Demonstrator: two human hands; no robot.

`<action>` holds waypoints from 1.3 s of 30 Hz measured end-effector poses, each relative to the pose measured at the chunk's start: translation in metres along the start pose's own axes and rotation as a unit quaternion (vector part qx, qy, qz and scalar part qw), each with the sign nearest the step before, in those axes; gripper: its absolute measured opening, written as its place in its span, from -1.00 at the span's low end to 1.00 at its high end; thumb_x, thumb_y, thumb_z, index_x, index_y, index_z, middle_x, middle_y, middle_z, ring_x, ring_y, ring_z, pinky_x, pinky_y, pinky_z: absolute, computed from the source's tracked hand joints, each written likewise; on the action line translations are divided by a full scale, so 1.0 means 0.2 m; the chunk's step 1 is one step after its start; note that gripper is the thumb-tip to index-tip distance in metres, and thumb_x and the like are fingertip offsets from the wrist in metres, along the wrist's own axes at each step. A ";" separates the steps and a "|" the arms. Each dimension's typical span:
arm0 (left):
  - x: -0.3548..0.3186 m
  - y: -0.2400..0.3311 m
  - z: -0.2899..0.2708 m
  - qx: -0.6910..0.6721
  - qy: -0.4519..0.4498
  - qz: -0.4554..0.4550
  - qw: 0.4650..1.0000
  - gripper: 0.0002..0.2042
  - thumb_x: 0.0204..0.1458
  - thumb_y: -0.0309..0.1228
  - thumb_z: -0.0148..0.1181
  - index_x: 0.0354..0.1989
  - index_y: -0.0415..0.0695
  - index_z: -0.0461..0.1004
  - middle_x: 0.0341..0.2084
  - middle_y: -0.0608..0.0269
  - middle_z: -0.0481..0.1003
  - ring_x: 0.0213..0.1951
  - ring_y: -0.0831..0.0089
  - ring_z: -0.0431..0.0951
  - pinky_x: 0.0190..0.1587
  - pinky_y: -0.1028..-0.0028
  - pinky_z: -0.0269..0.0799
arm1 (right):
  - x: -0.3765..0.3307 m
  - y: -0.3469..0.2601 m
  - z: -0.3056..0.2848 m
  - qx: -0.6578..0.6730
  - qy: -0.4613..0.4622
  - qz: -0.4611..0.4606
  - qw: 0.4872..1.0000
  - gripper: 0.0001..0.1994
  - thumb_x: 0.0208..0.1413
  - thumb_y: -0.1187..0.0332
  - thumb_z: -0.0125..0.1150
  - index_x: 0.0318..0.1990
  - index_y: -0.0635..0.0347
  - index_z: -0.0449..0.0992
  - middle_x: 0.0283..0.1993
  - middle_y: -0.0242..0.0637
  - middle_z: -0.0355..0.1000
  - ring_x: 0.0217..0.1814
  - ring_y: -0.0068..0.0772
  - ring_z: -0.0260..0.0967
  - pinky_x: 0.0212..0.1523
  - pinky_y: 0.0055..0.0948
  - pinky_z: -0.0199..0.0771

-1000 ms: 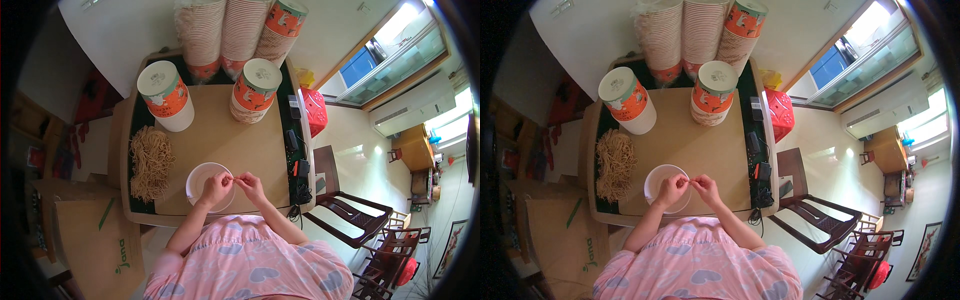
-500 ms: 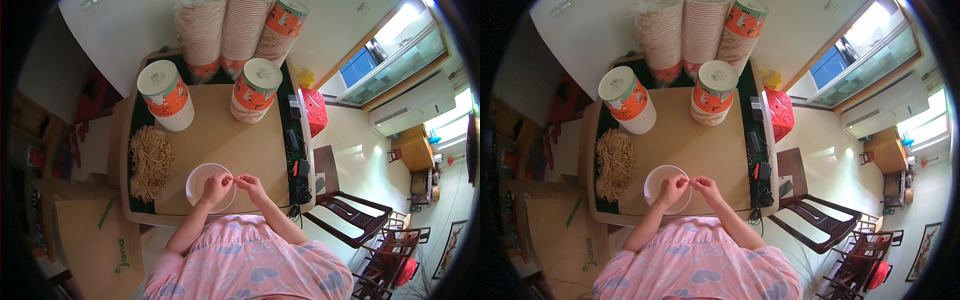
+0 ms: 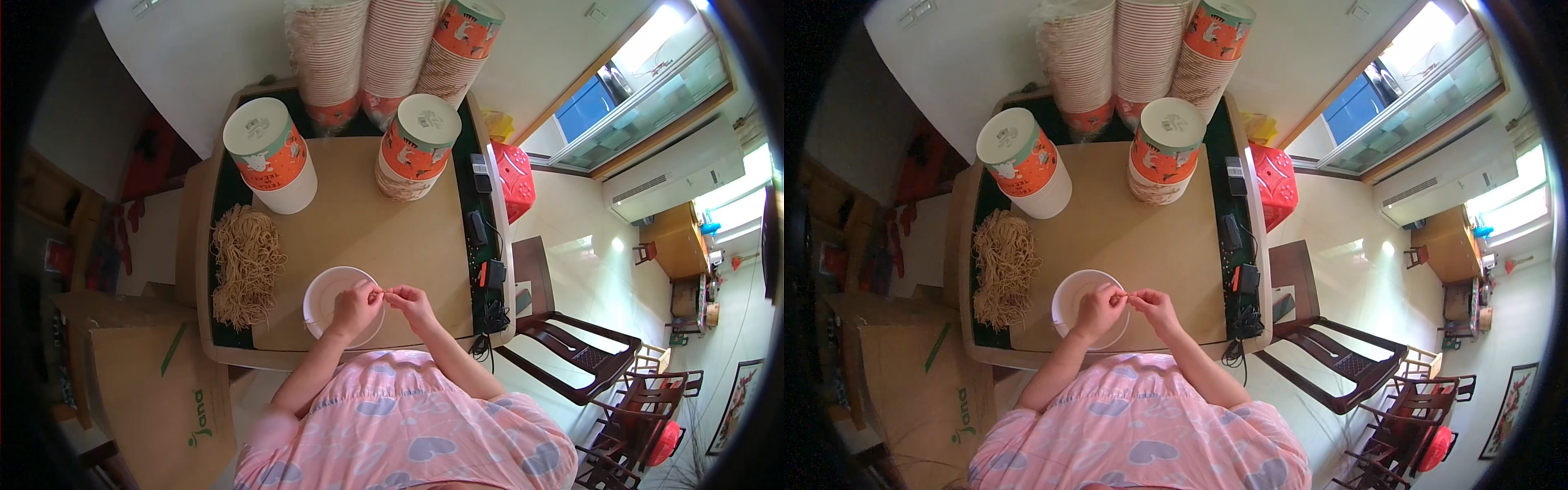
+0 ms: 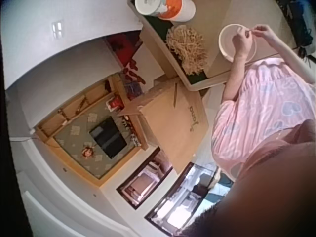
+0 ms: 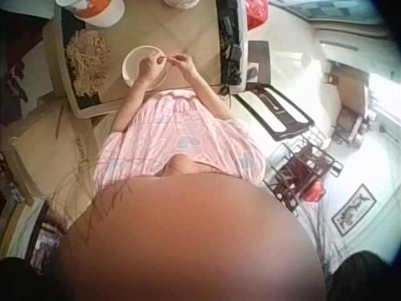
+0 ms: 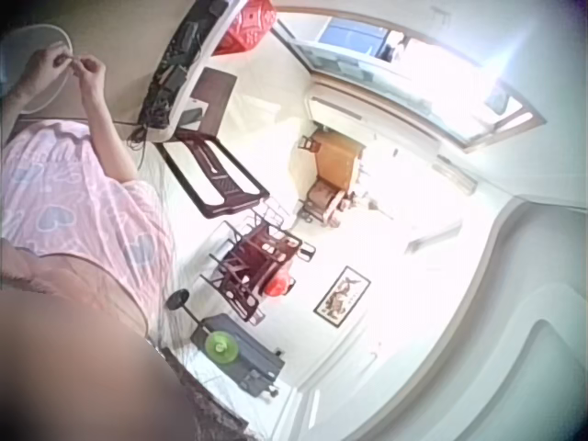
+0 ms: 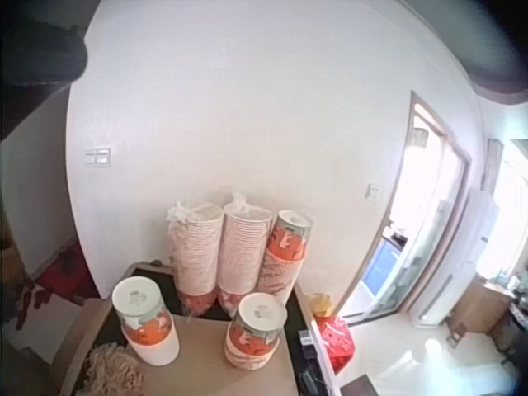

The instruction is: Secure paper food containers with elastic bands and organize them on a table.

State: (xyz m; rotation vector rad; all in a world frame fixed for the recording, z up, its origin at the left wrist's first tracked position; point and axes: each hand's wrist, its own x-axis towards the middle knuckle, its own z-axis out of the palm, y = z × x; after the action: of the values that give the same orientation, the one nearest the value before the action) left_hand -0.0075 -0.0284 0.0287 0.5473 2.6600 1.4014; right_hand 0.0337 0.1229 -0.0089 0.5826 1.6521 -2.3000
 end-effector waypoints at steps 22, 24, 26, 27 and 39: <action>-0.03 -0.13 0.03 -0.171 -0.004 -0.108 0.979 -0.94 -0.09 -0.52 0.18 -0.46 -0.24 0.47 -0.65 0.29 0.49 -0.57 0.60 0.47 -0.50 0.58 0.36 | -0.02 0.00 0.09 -0.250 0.021 -0.212 0.944 -0.79 -0.06 0.55 0.20 -0.22 0.20 0.45 -0.36 -0.42 0.36 -0.36 -0.65 0.29 -0.35 -0.64 0.33; -0.04 -0.20 0.06 -0.253 -0.012 -0.143 0.957 -0.94 -0.07 -0.52 0.16 -0.45 -0.24 0.48 -0.63 0.33 0.49 -0.56 0.64 0.44 -0.50 0.62 0.33 | -0.02 0.00 0.10 -0.254 0.018 -0.214 0.943 -0.79 -0.07 0.56 0.20 -0.22 0.20 0.45 -0.34 -0.41 0.36 -0.35 -0.63 0.29 -0.35 -0.63 0.34; -0.03 -0.21 0.05 -0.333 -0.024 -0.176 0.926 -0.94 -0.05 -0.52 0.15 -0.44 -0.25 0.49 -0.61 0.37 0.49 -0.55 0.69 0.42 -0.51 0.66 0.30 | -0.01 -0.01 0.10 -0.272 0.016 -0.240 0.932 -0.76 -0.09 0.56 0.18 -0.20 0.19 0.43 -0.38 -0.31 0.34 -0.42 -0.51 0.30 -0.39 -0.57 0.36; -0.03 -0.20 0.03 -0.367 -0.044 -0.212 0.905 -0.94 -0.04 -0.52 0.13 -0.44 -0.25 0.49 -0.59 0.39 0.48 -0.55 0.71 0.40 -0.52 0.68 0.27 | -0.01 -0.01 0.10 -0.272 0.019 -0.240 0.932 -0.76 -0.09 0.56 0.18 -0.20 0.19 0.43 -0.38 -0.31 0.34 -0.42 -0.51 0.30 -0.39 -0.57 0.36; -0.04 -0.19 -0.05 -0.398 -0.064 -0.268 0.875 -0.95 0.01 -0.49 0.09 -0.43 -0.18 0.44 -0.68 0.49 0.34 -0.66 0.76 0.26 -0.64 0.72 0.09 | -0.03 -0.09 0.15 -0.386 0.039 -0.273 0.880 -0.86 -0.07 0.52 0.15 -0.30 0.13 0.50 -0.38 -0.26 0.36 -0.41 -0.40 0.35 -0.40 -0.50 0.40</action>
State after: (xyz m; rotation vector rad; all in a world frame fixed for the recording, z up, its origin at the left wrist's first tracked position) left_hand -0.0130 -0.0580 0.0031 -0.1716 1.6670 1.9354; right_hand 0.0258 0.0995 0.0173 0.0111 2.8018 -1.6321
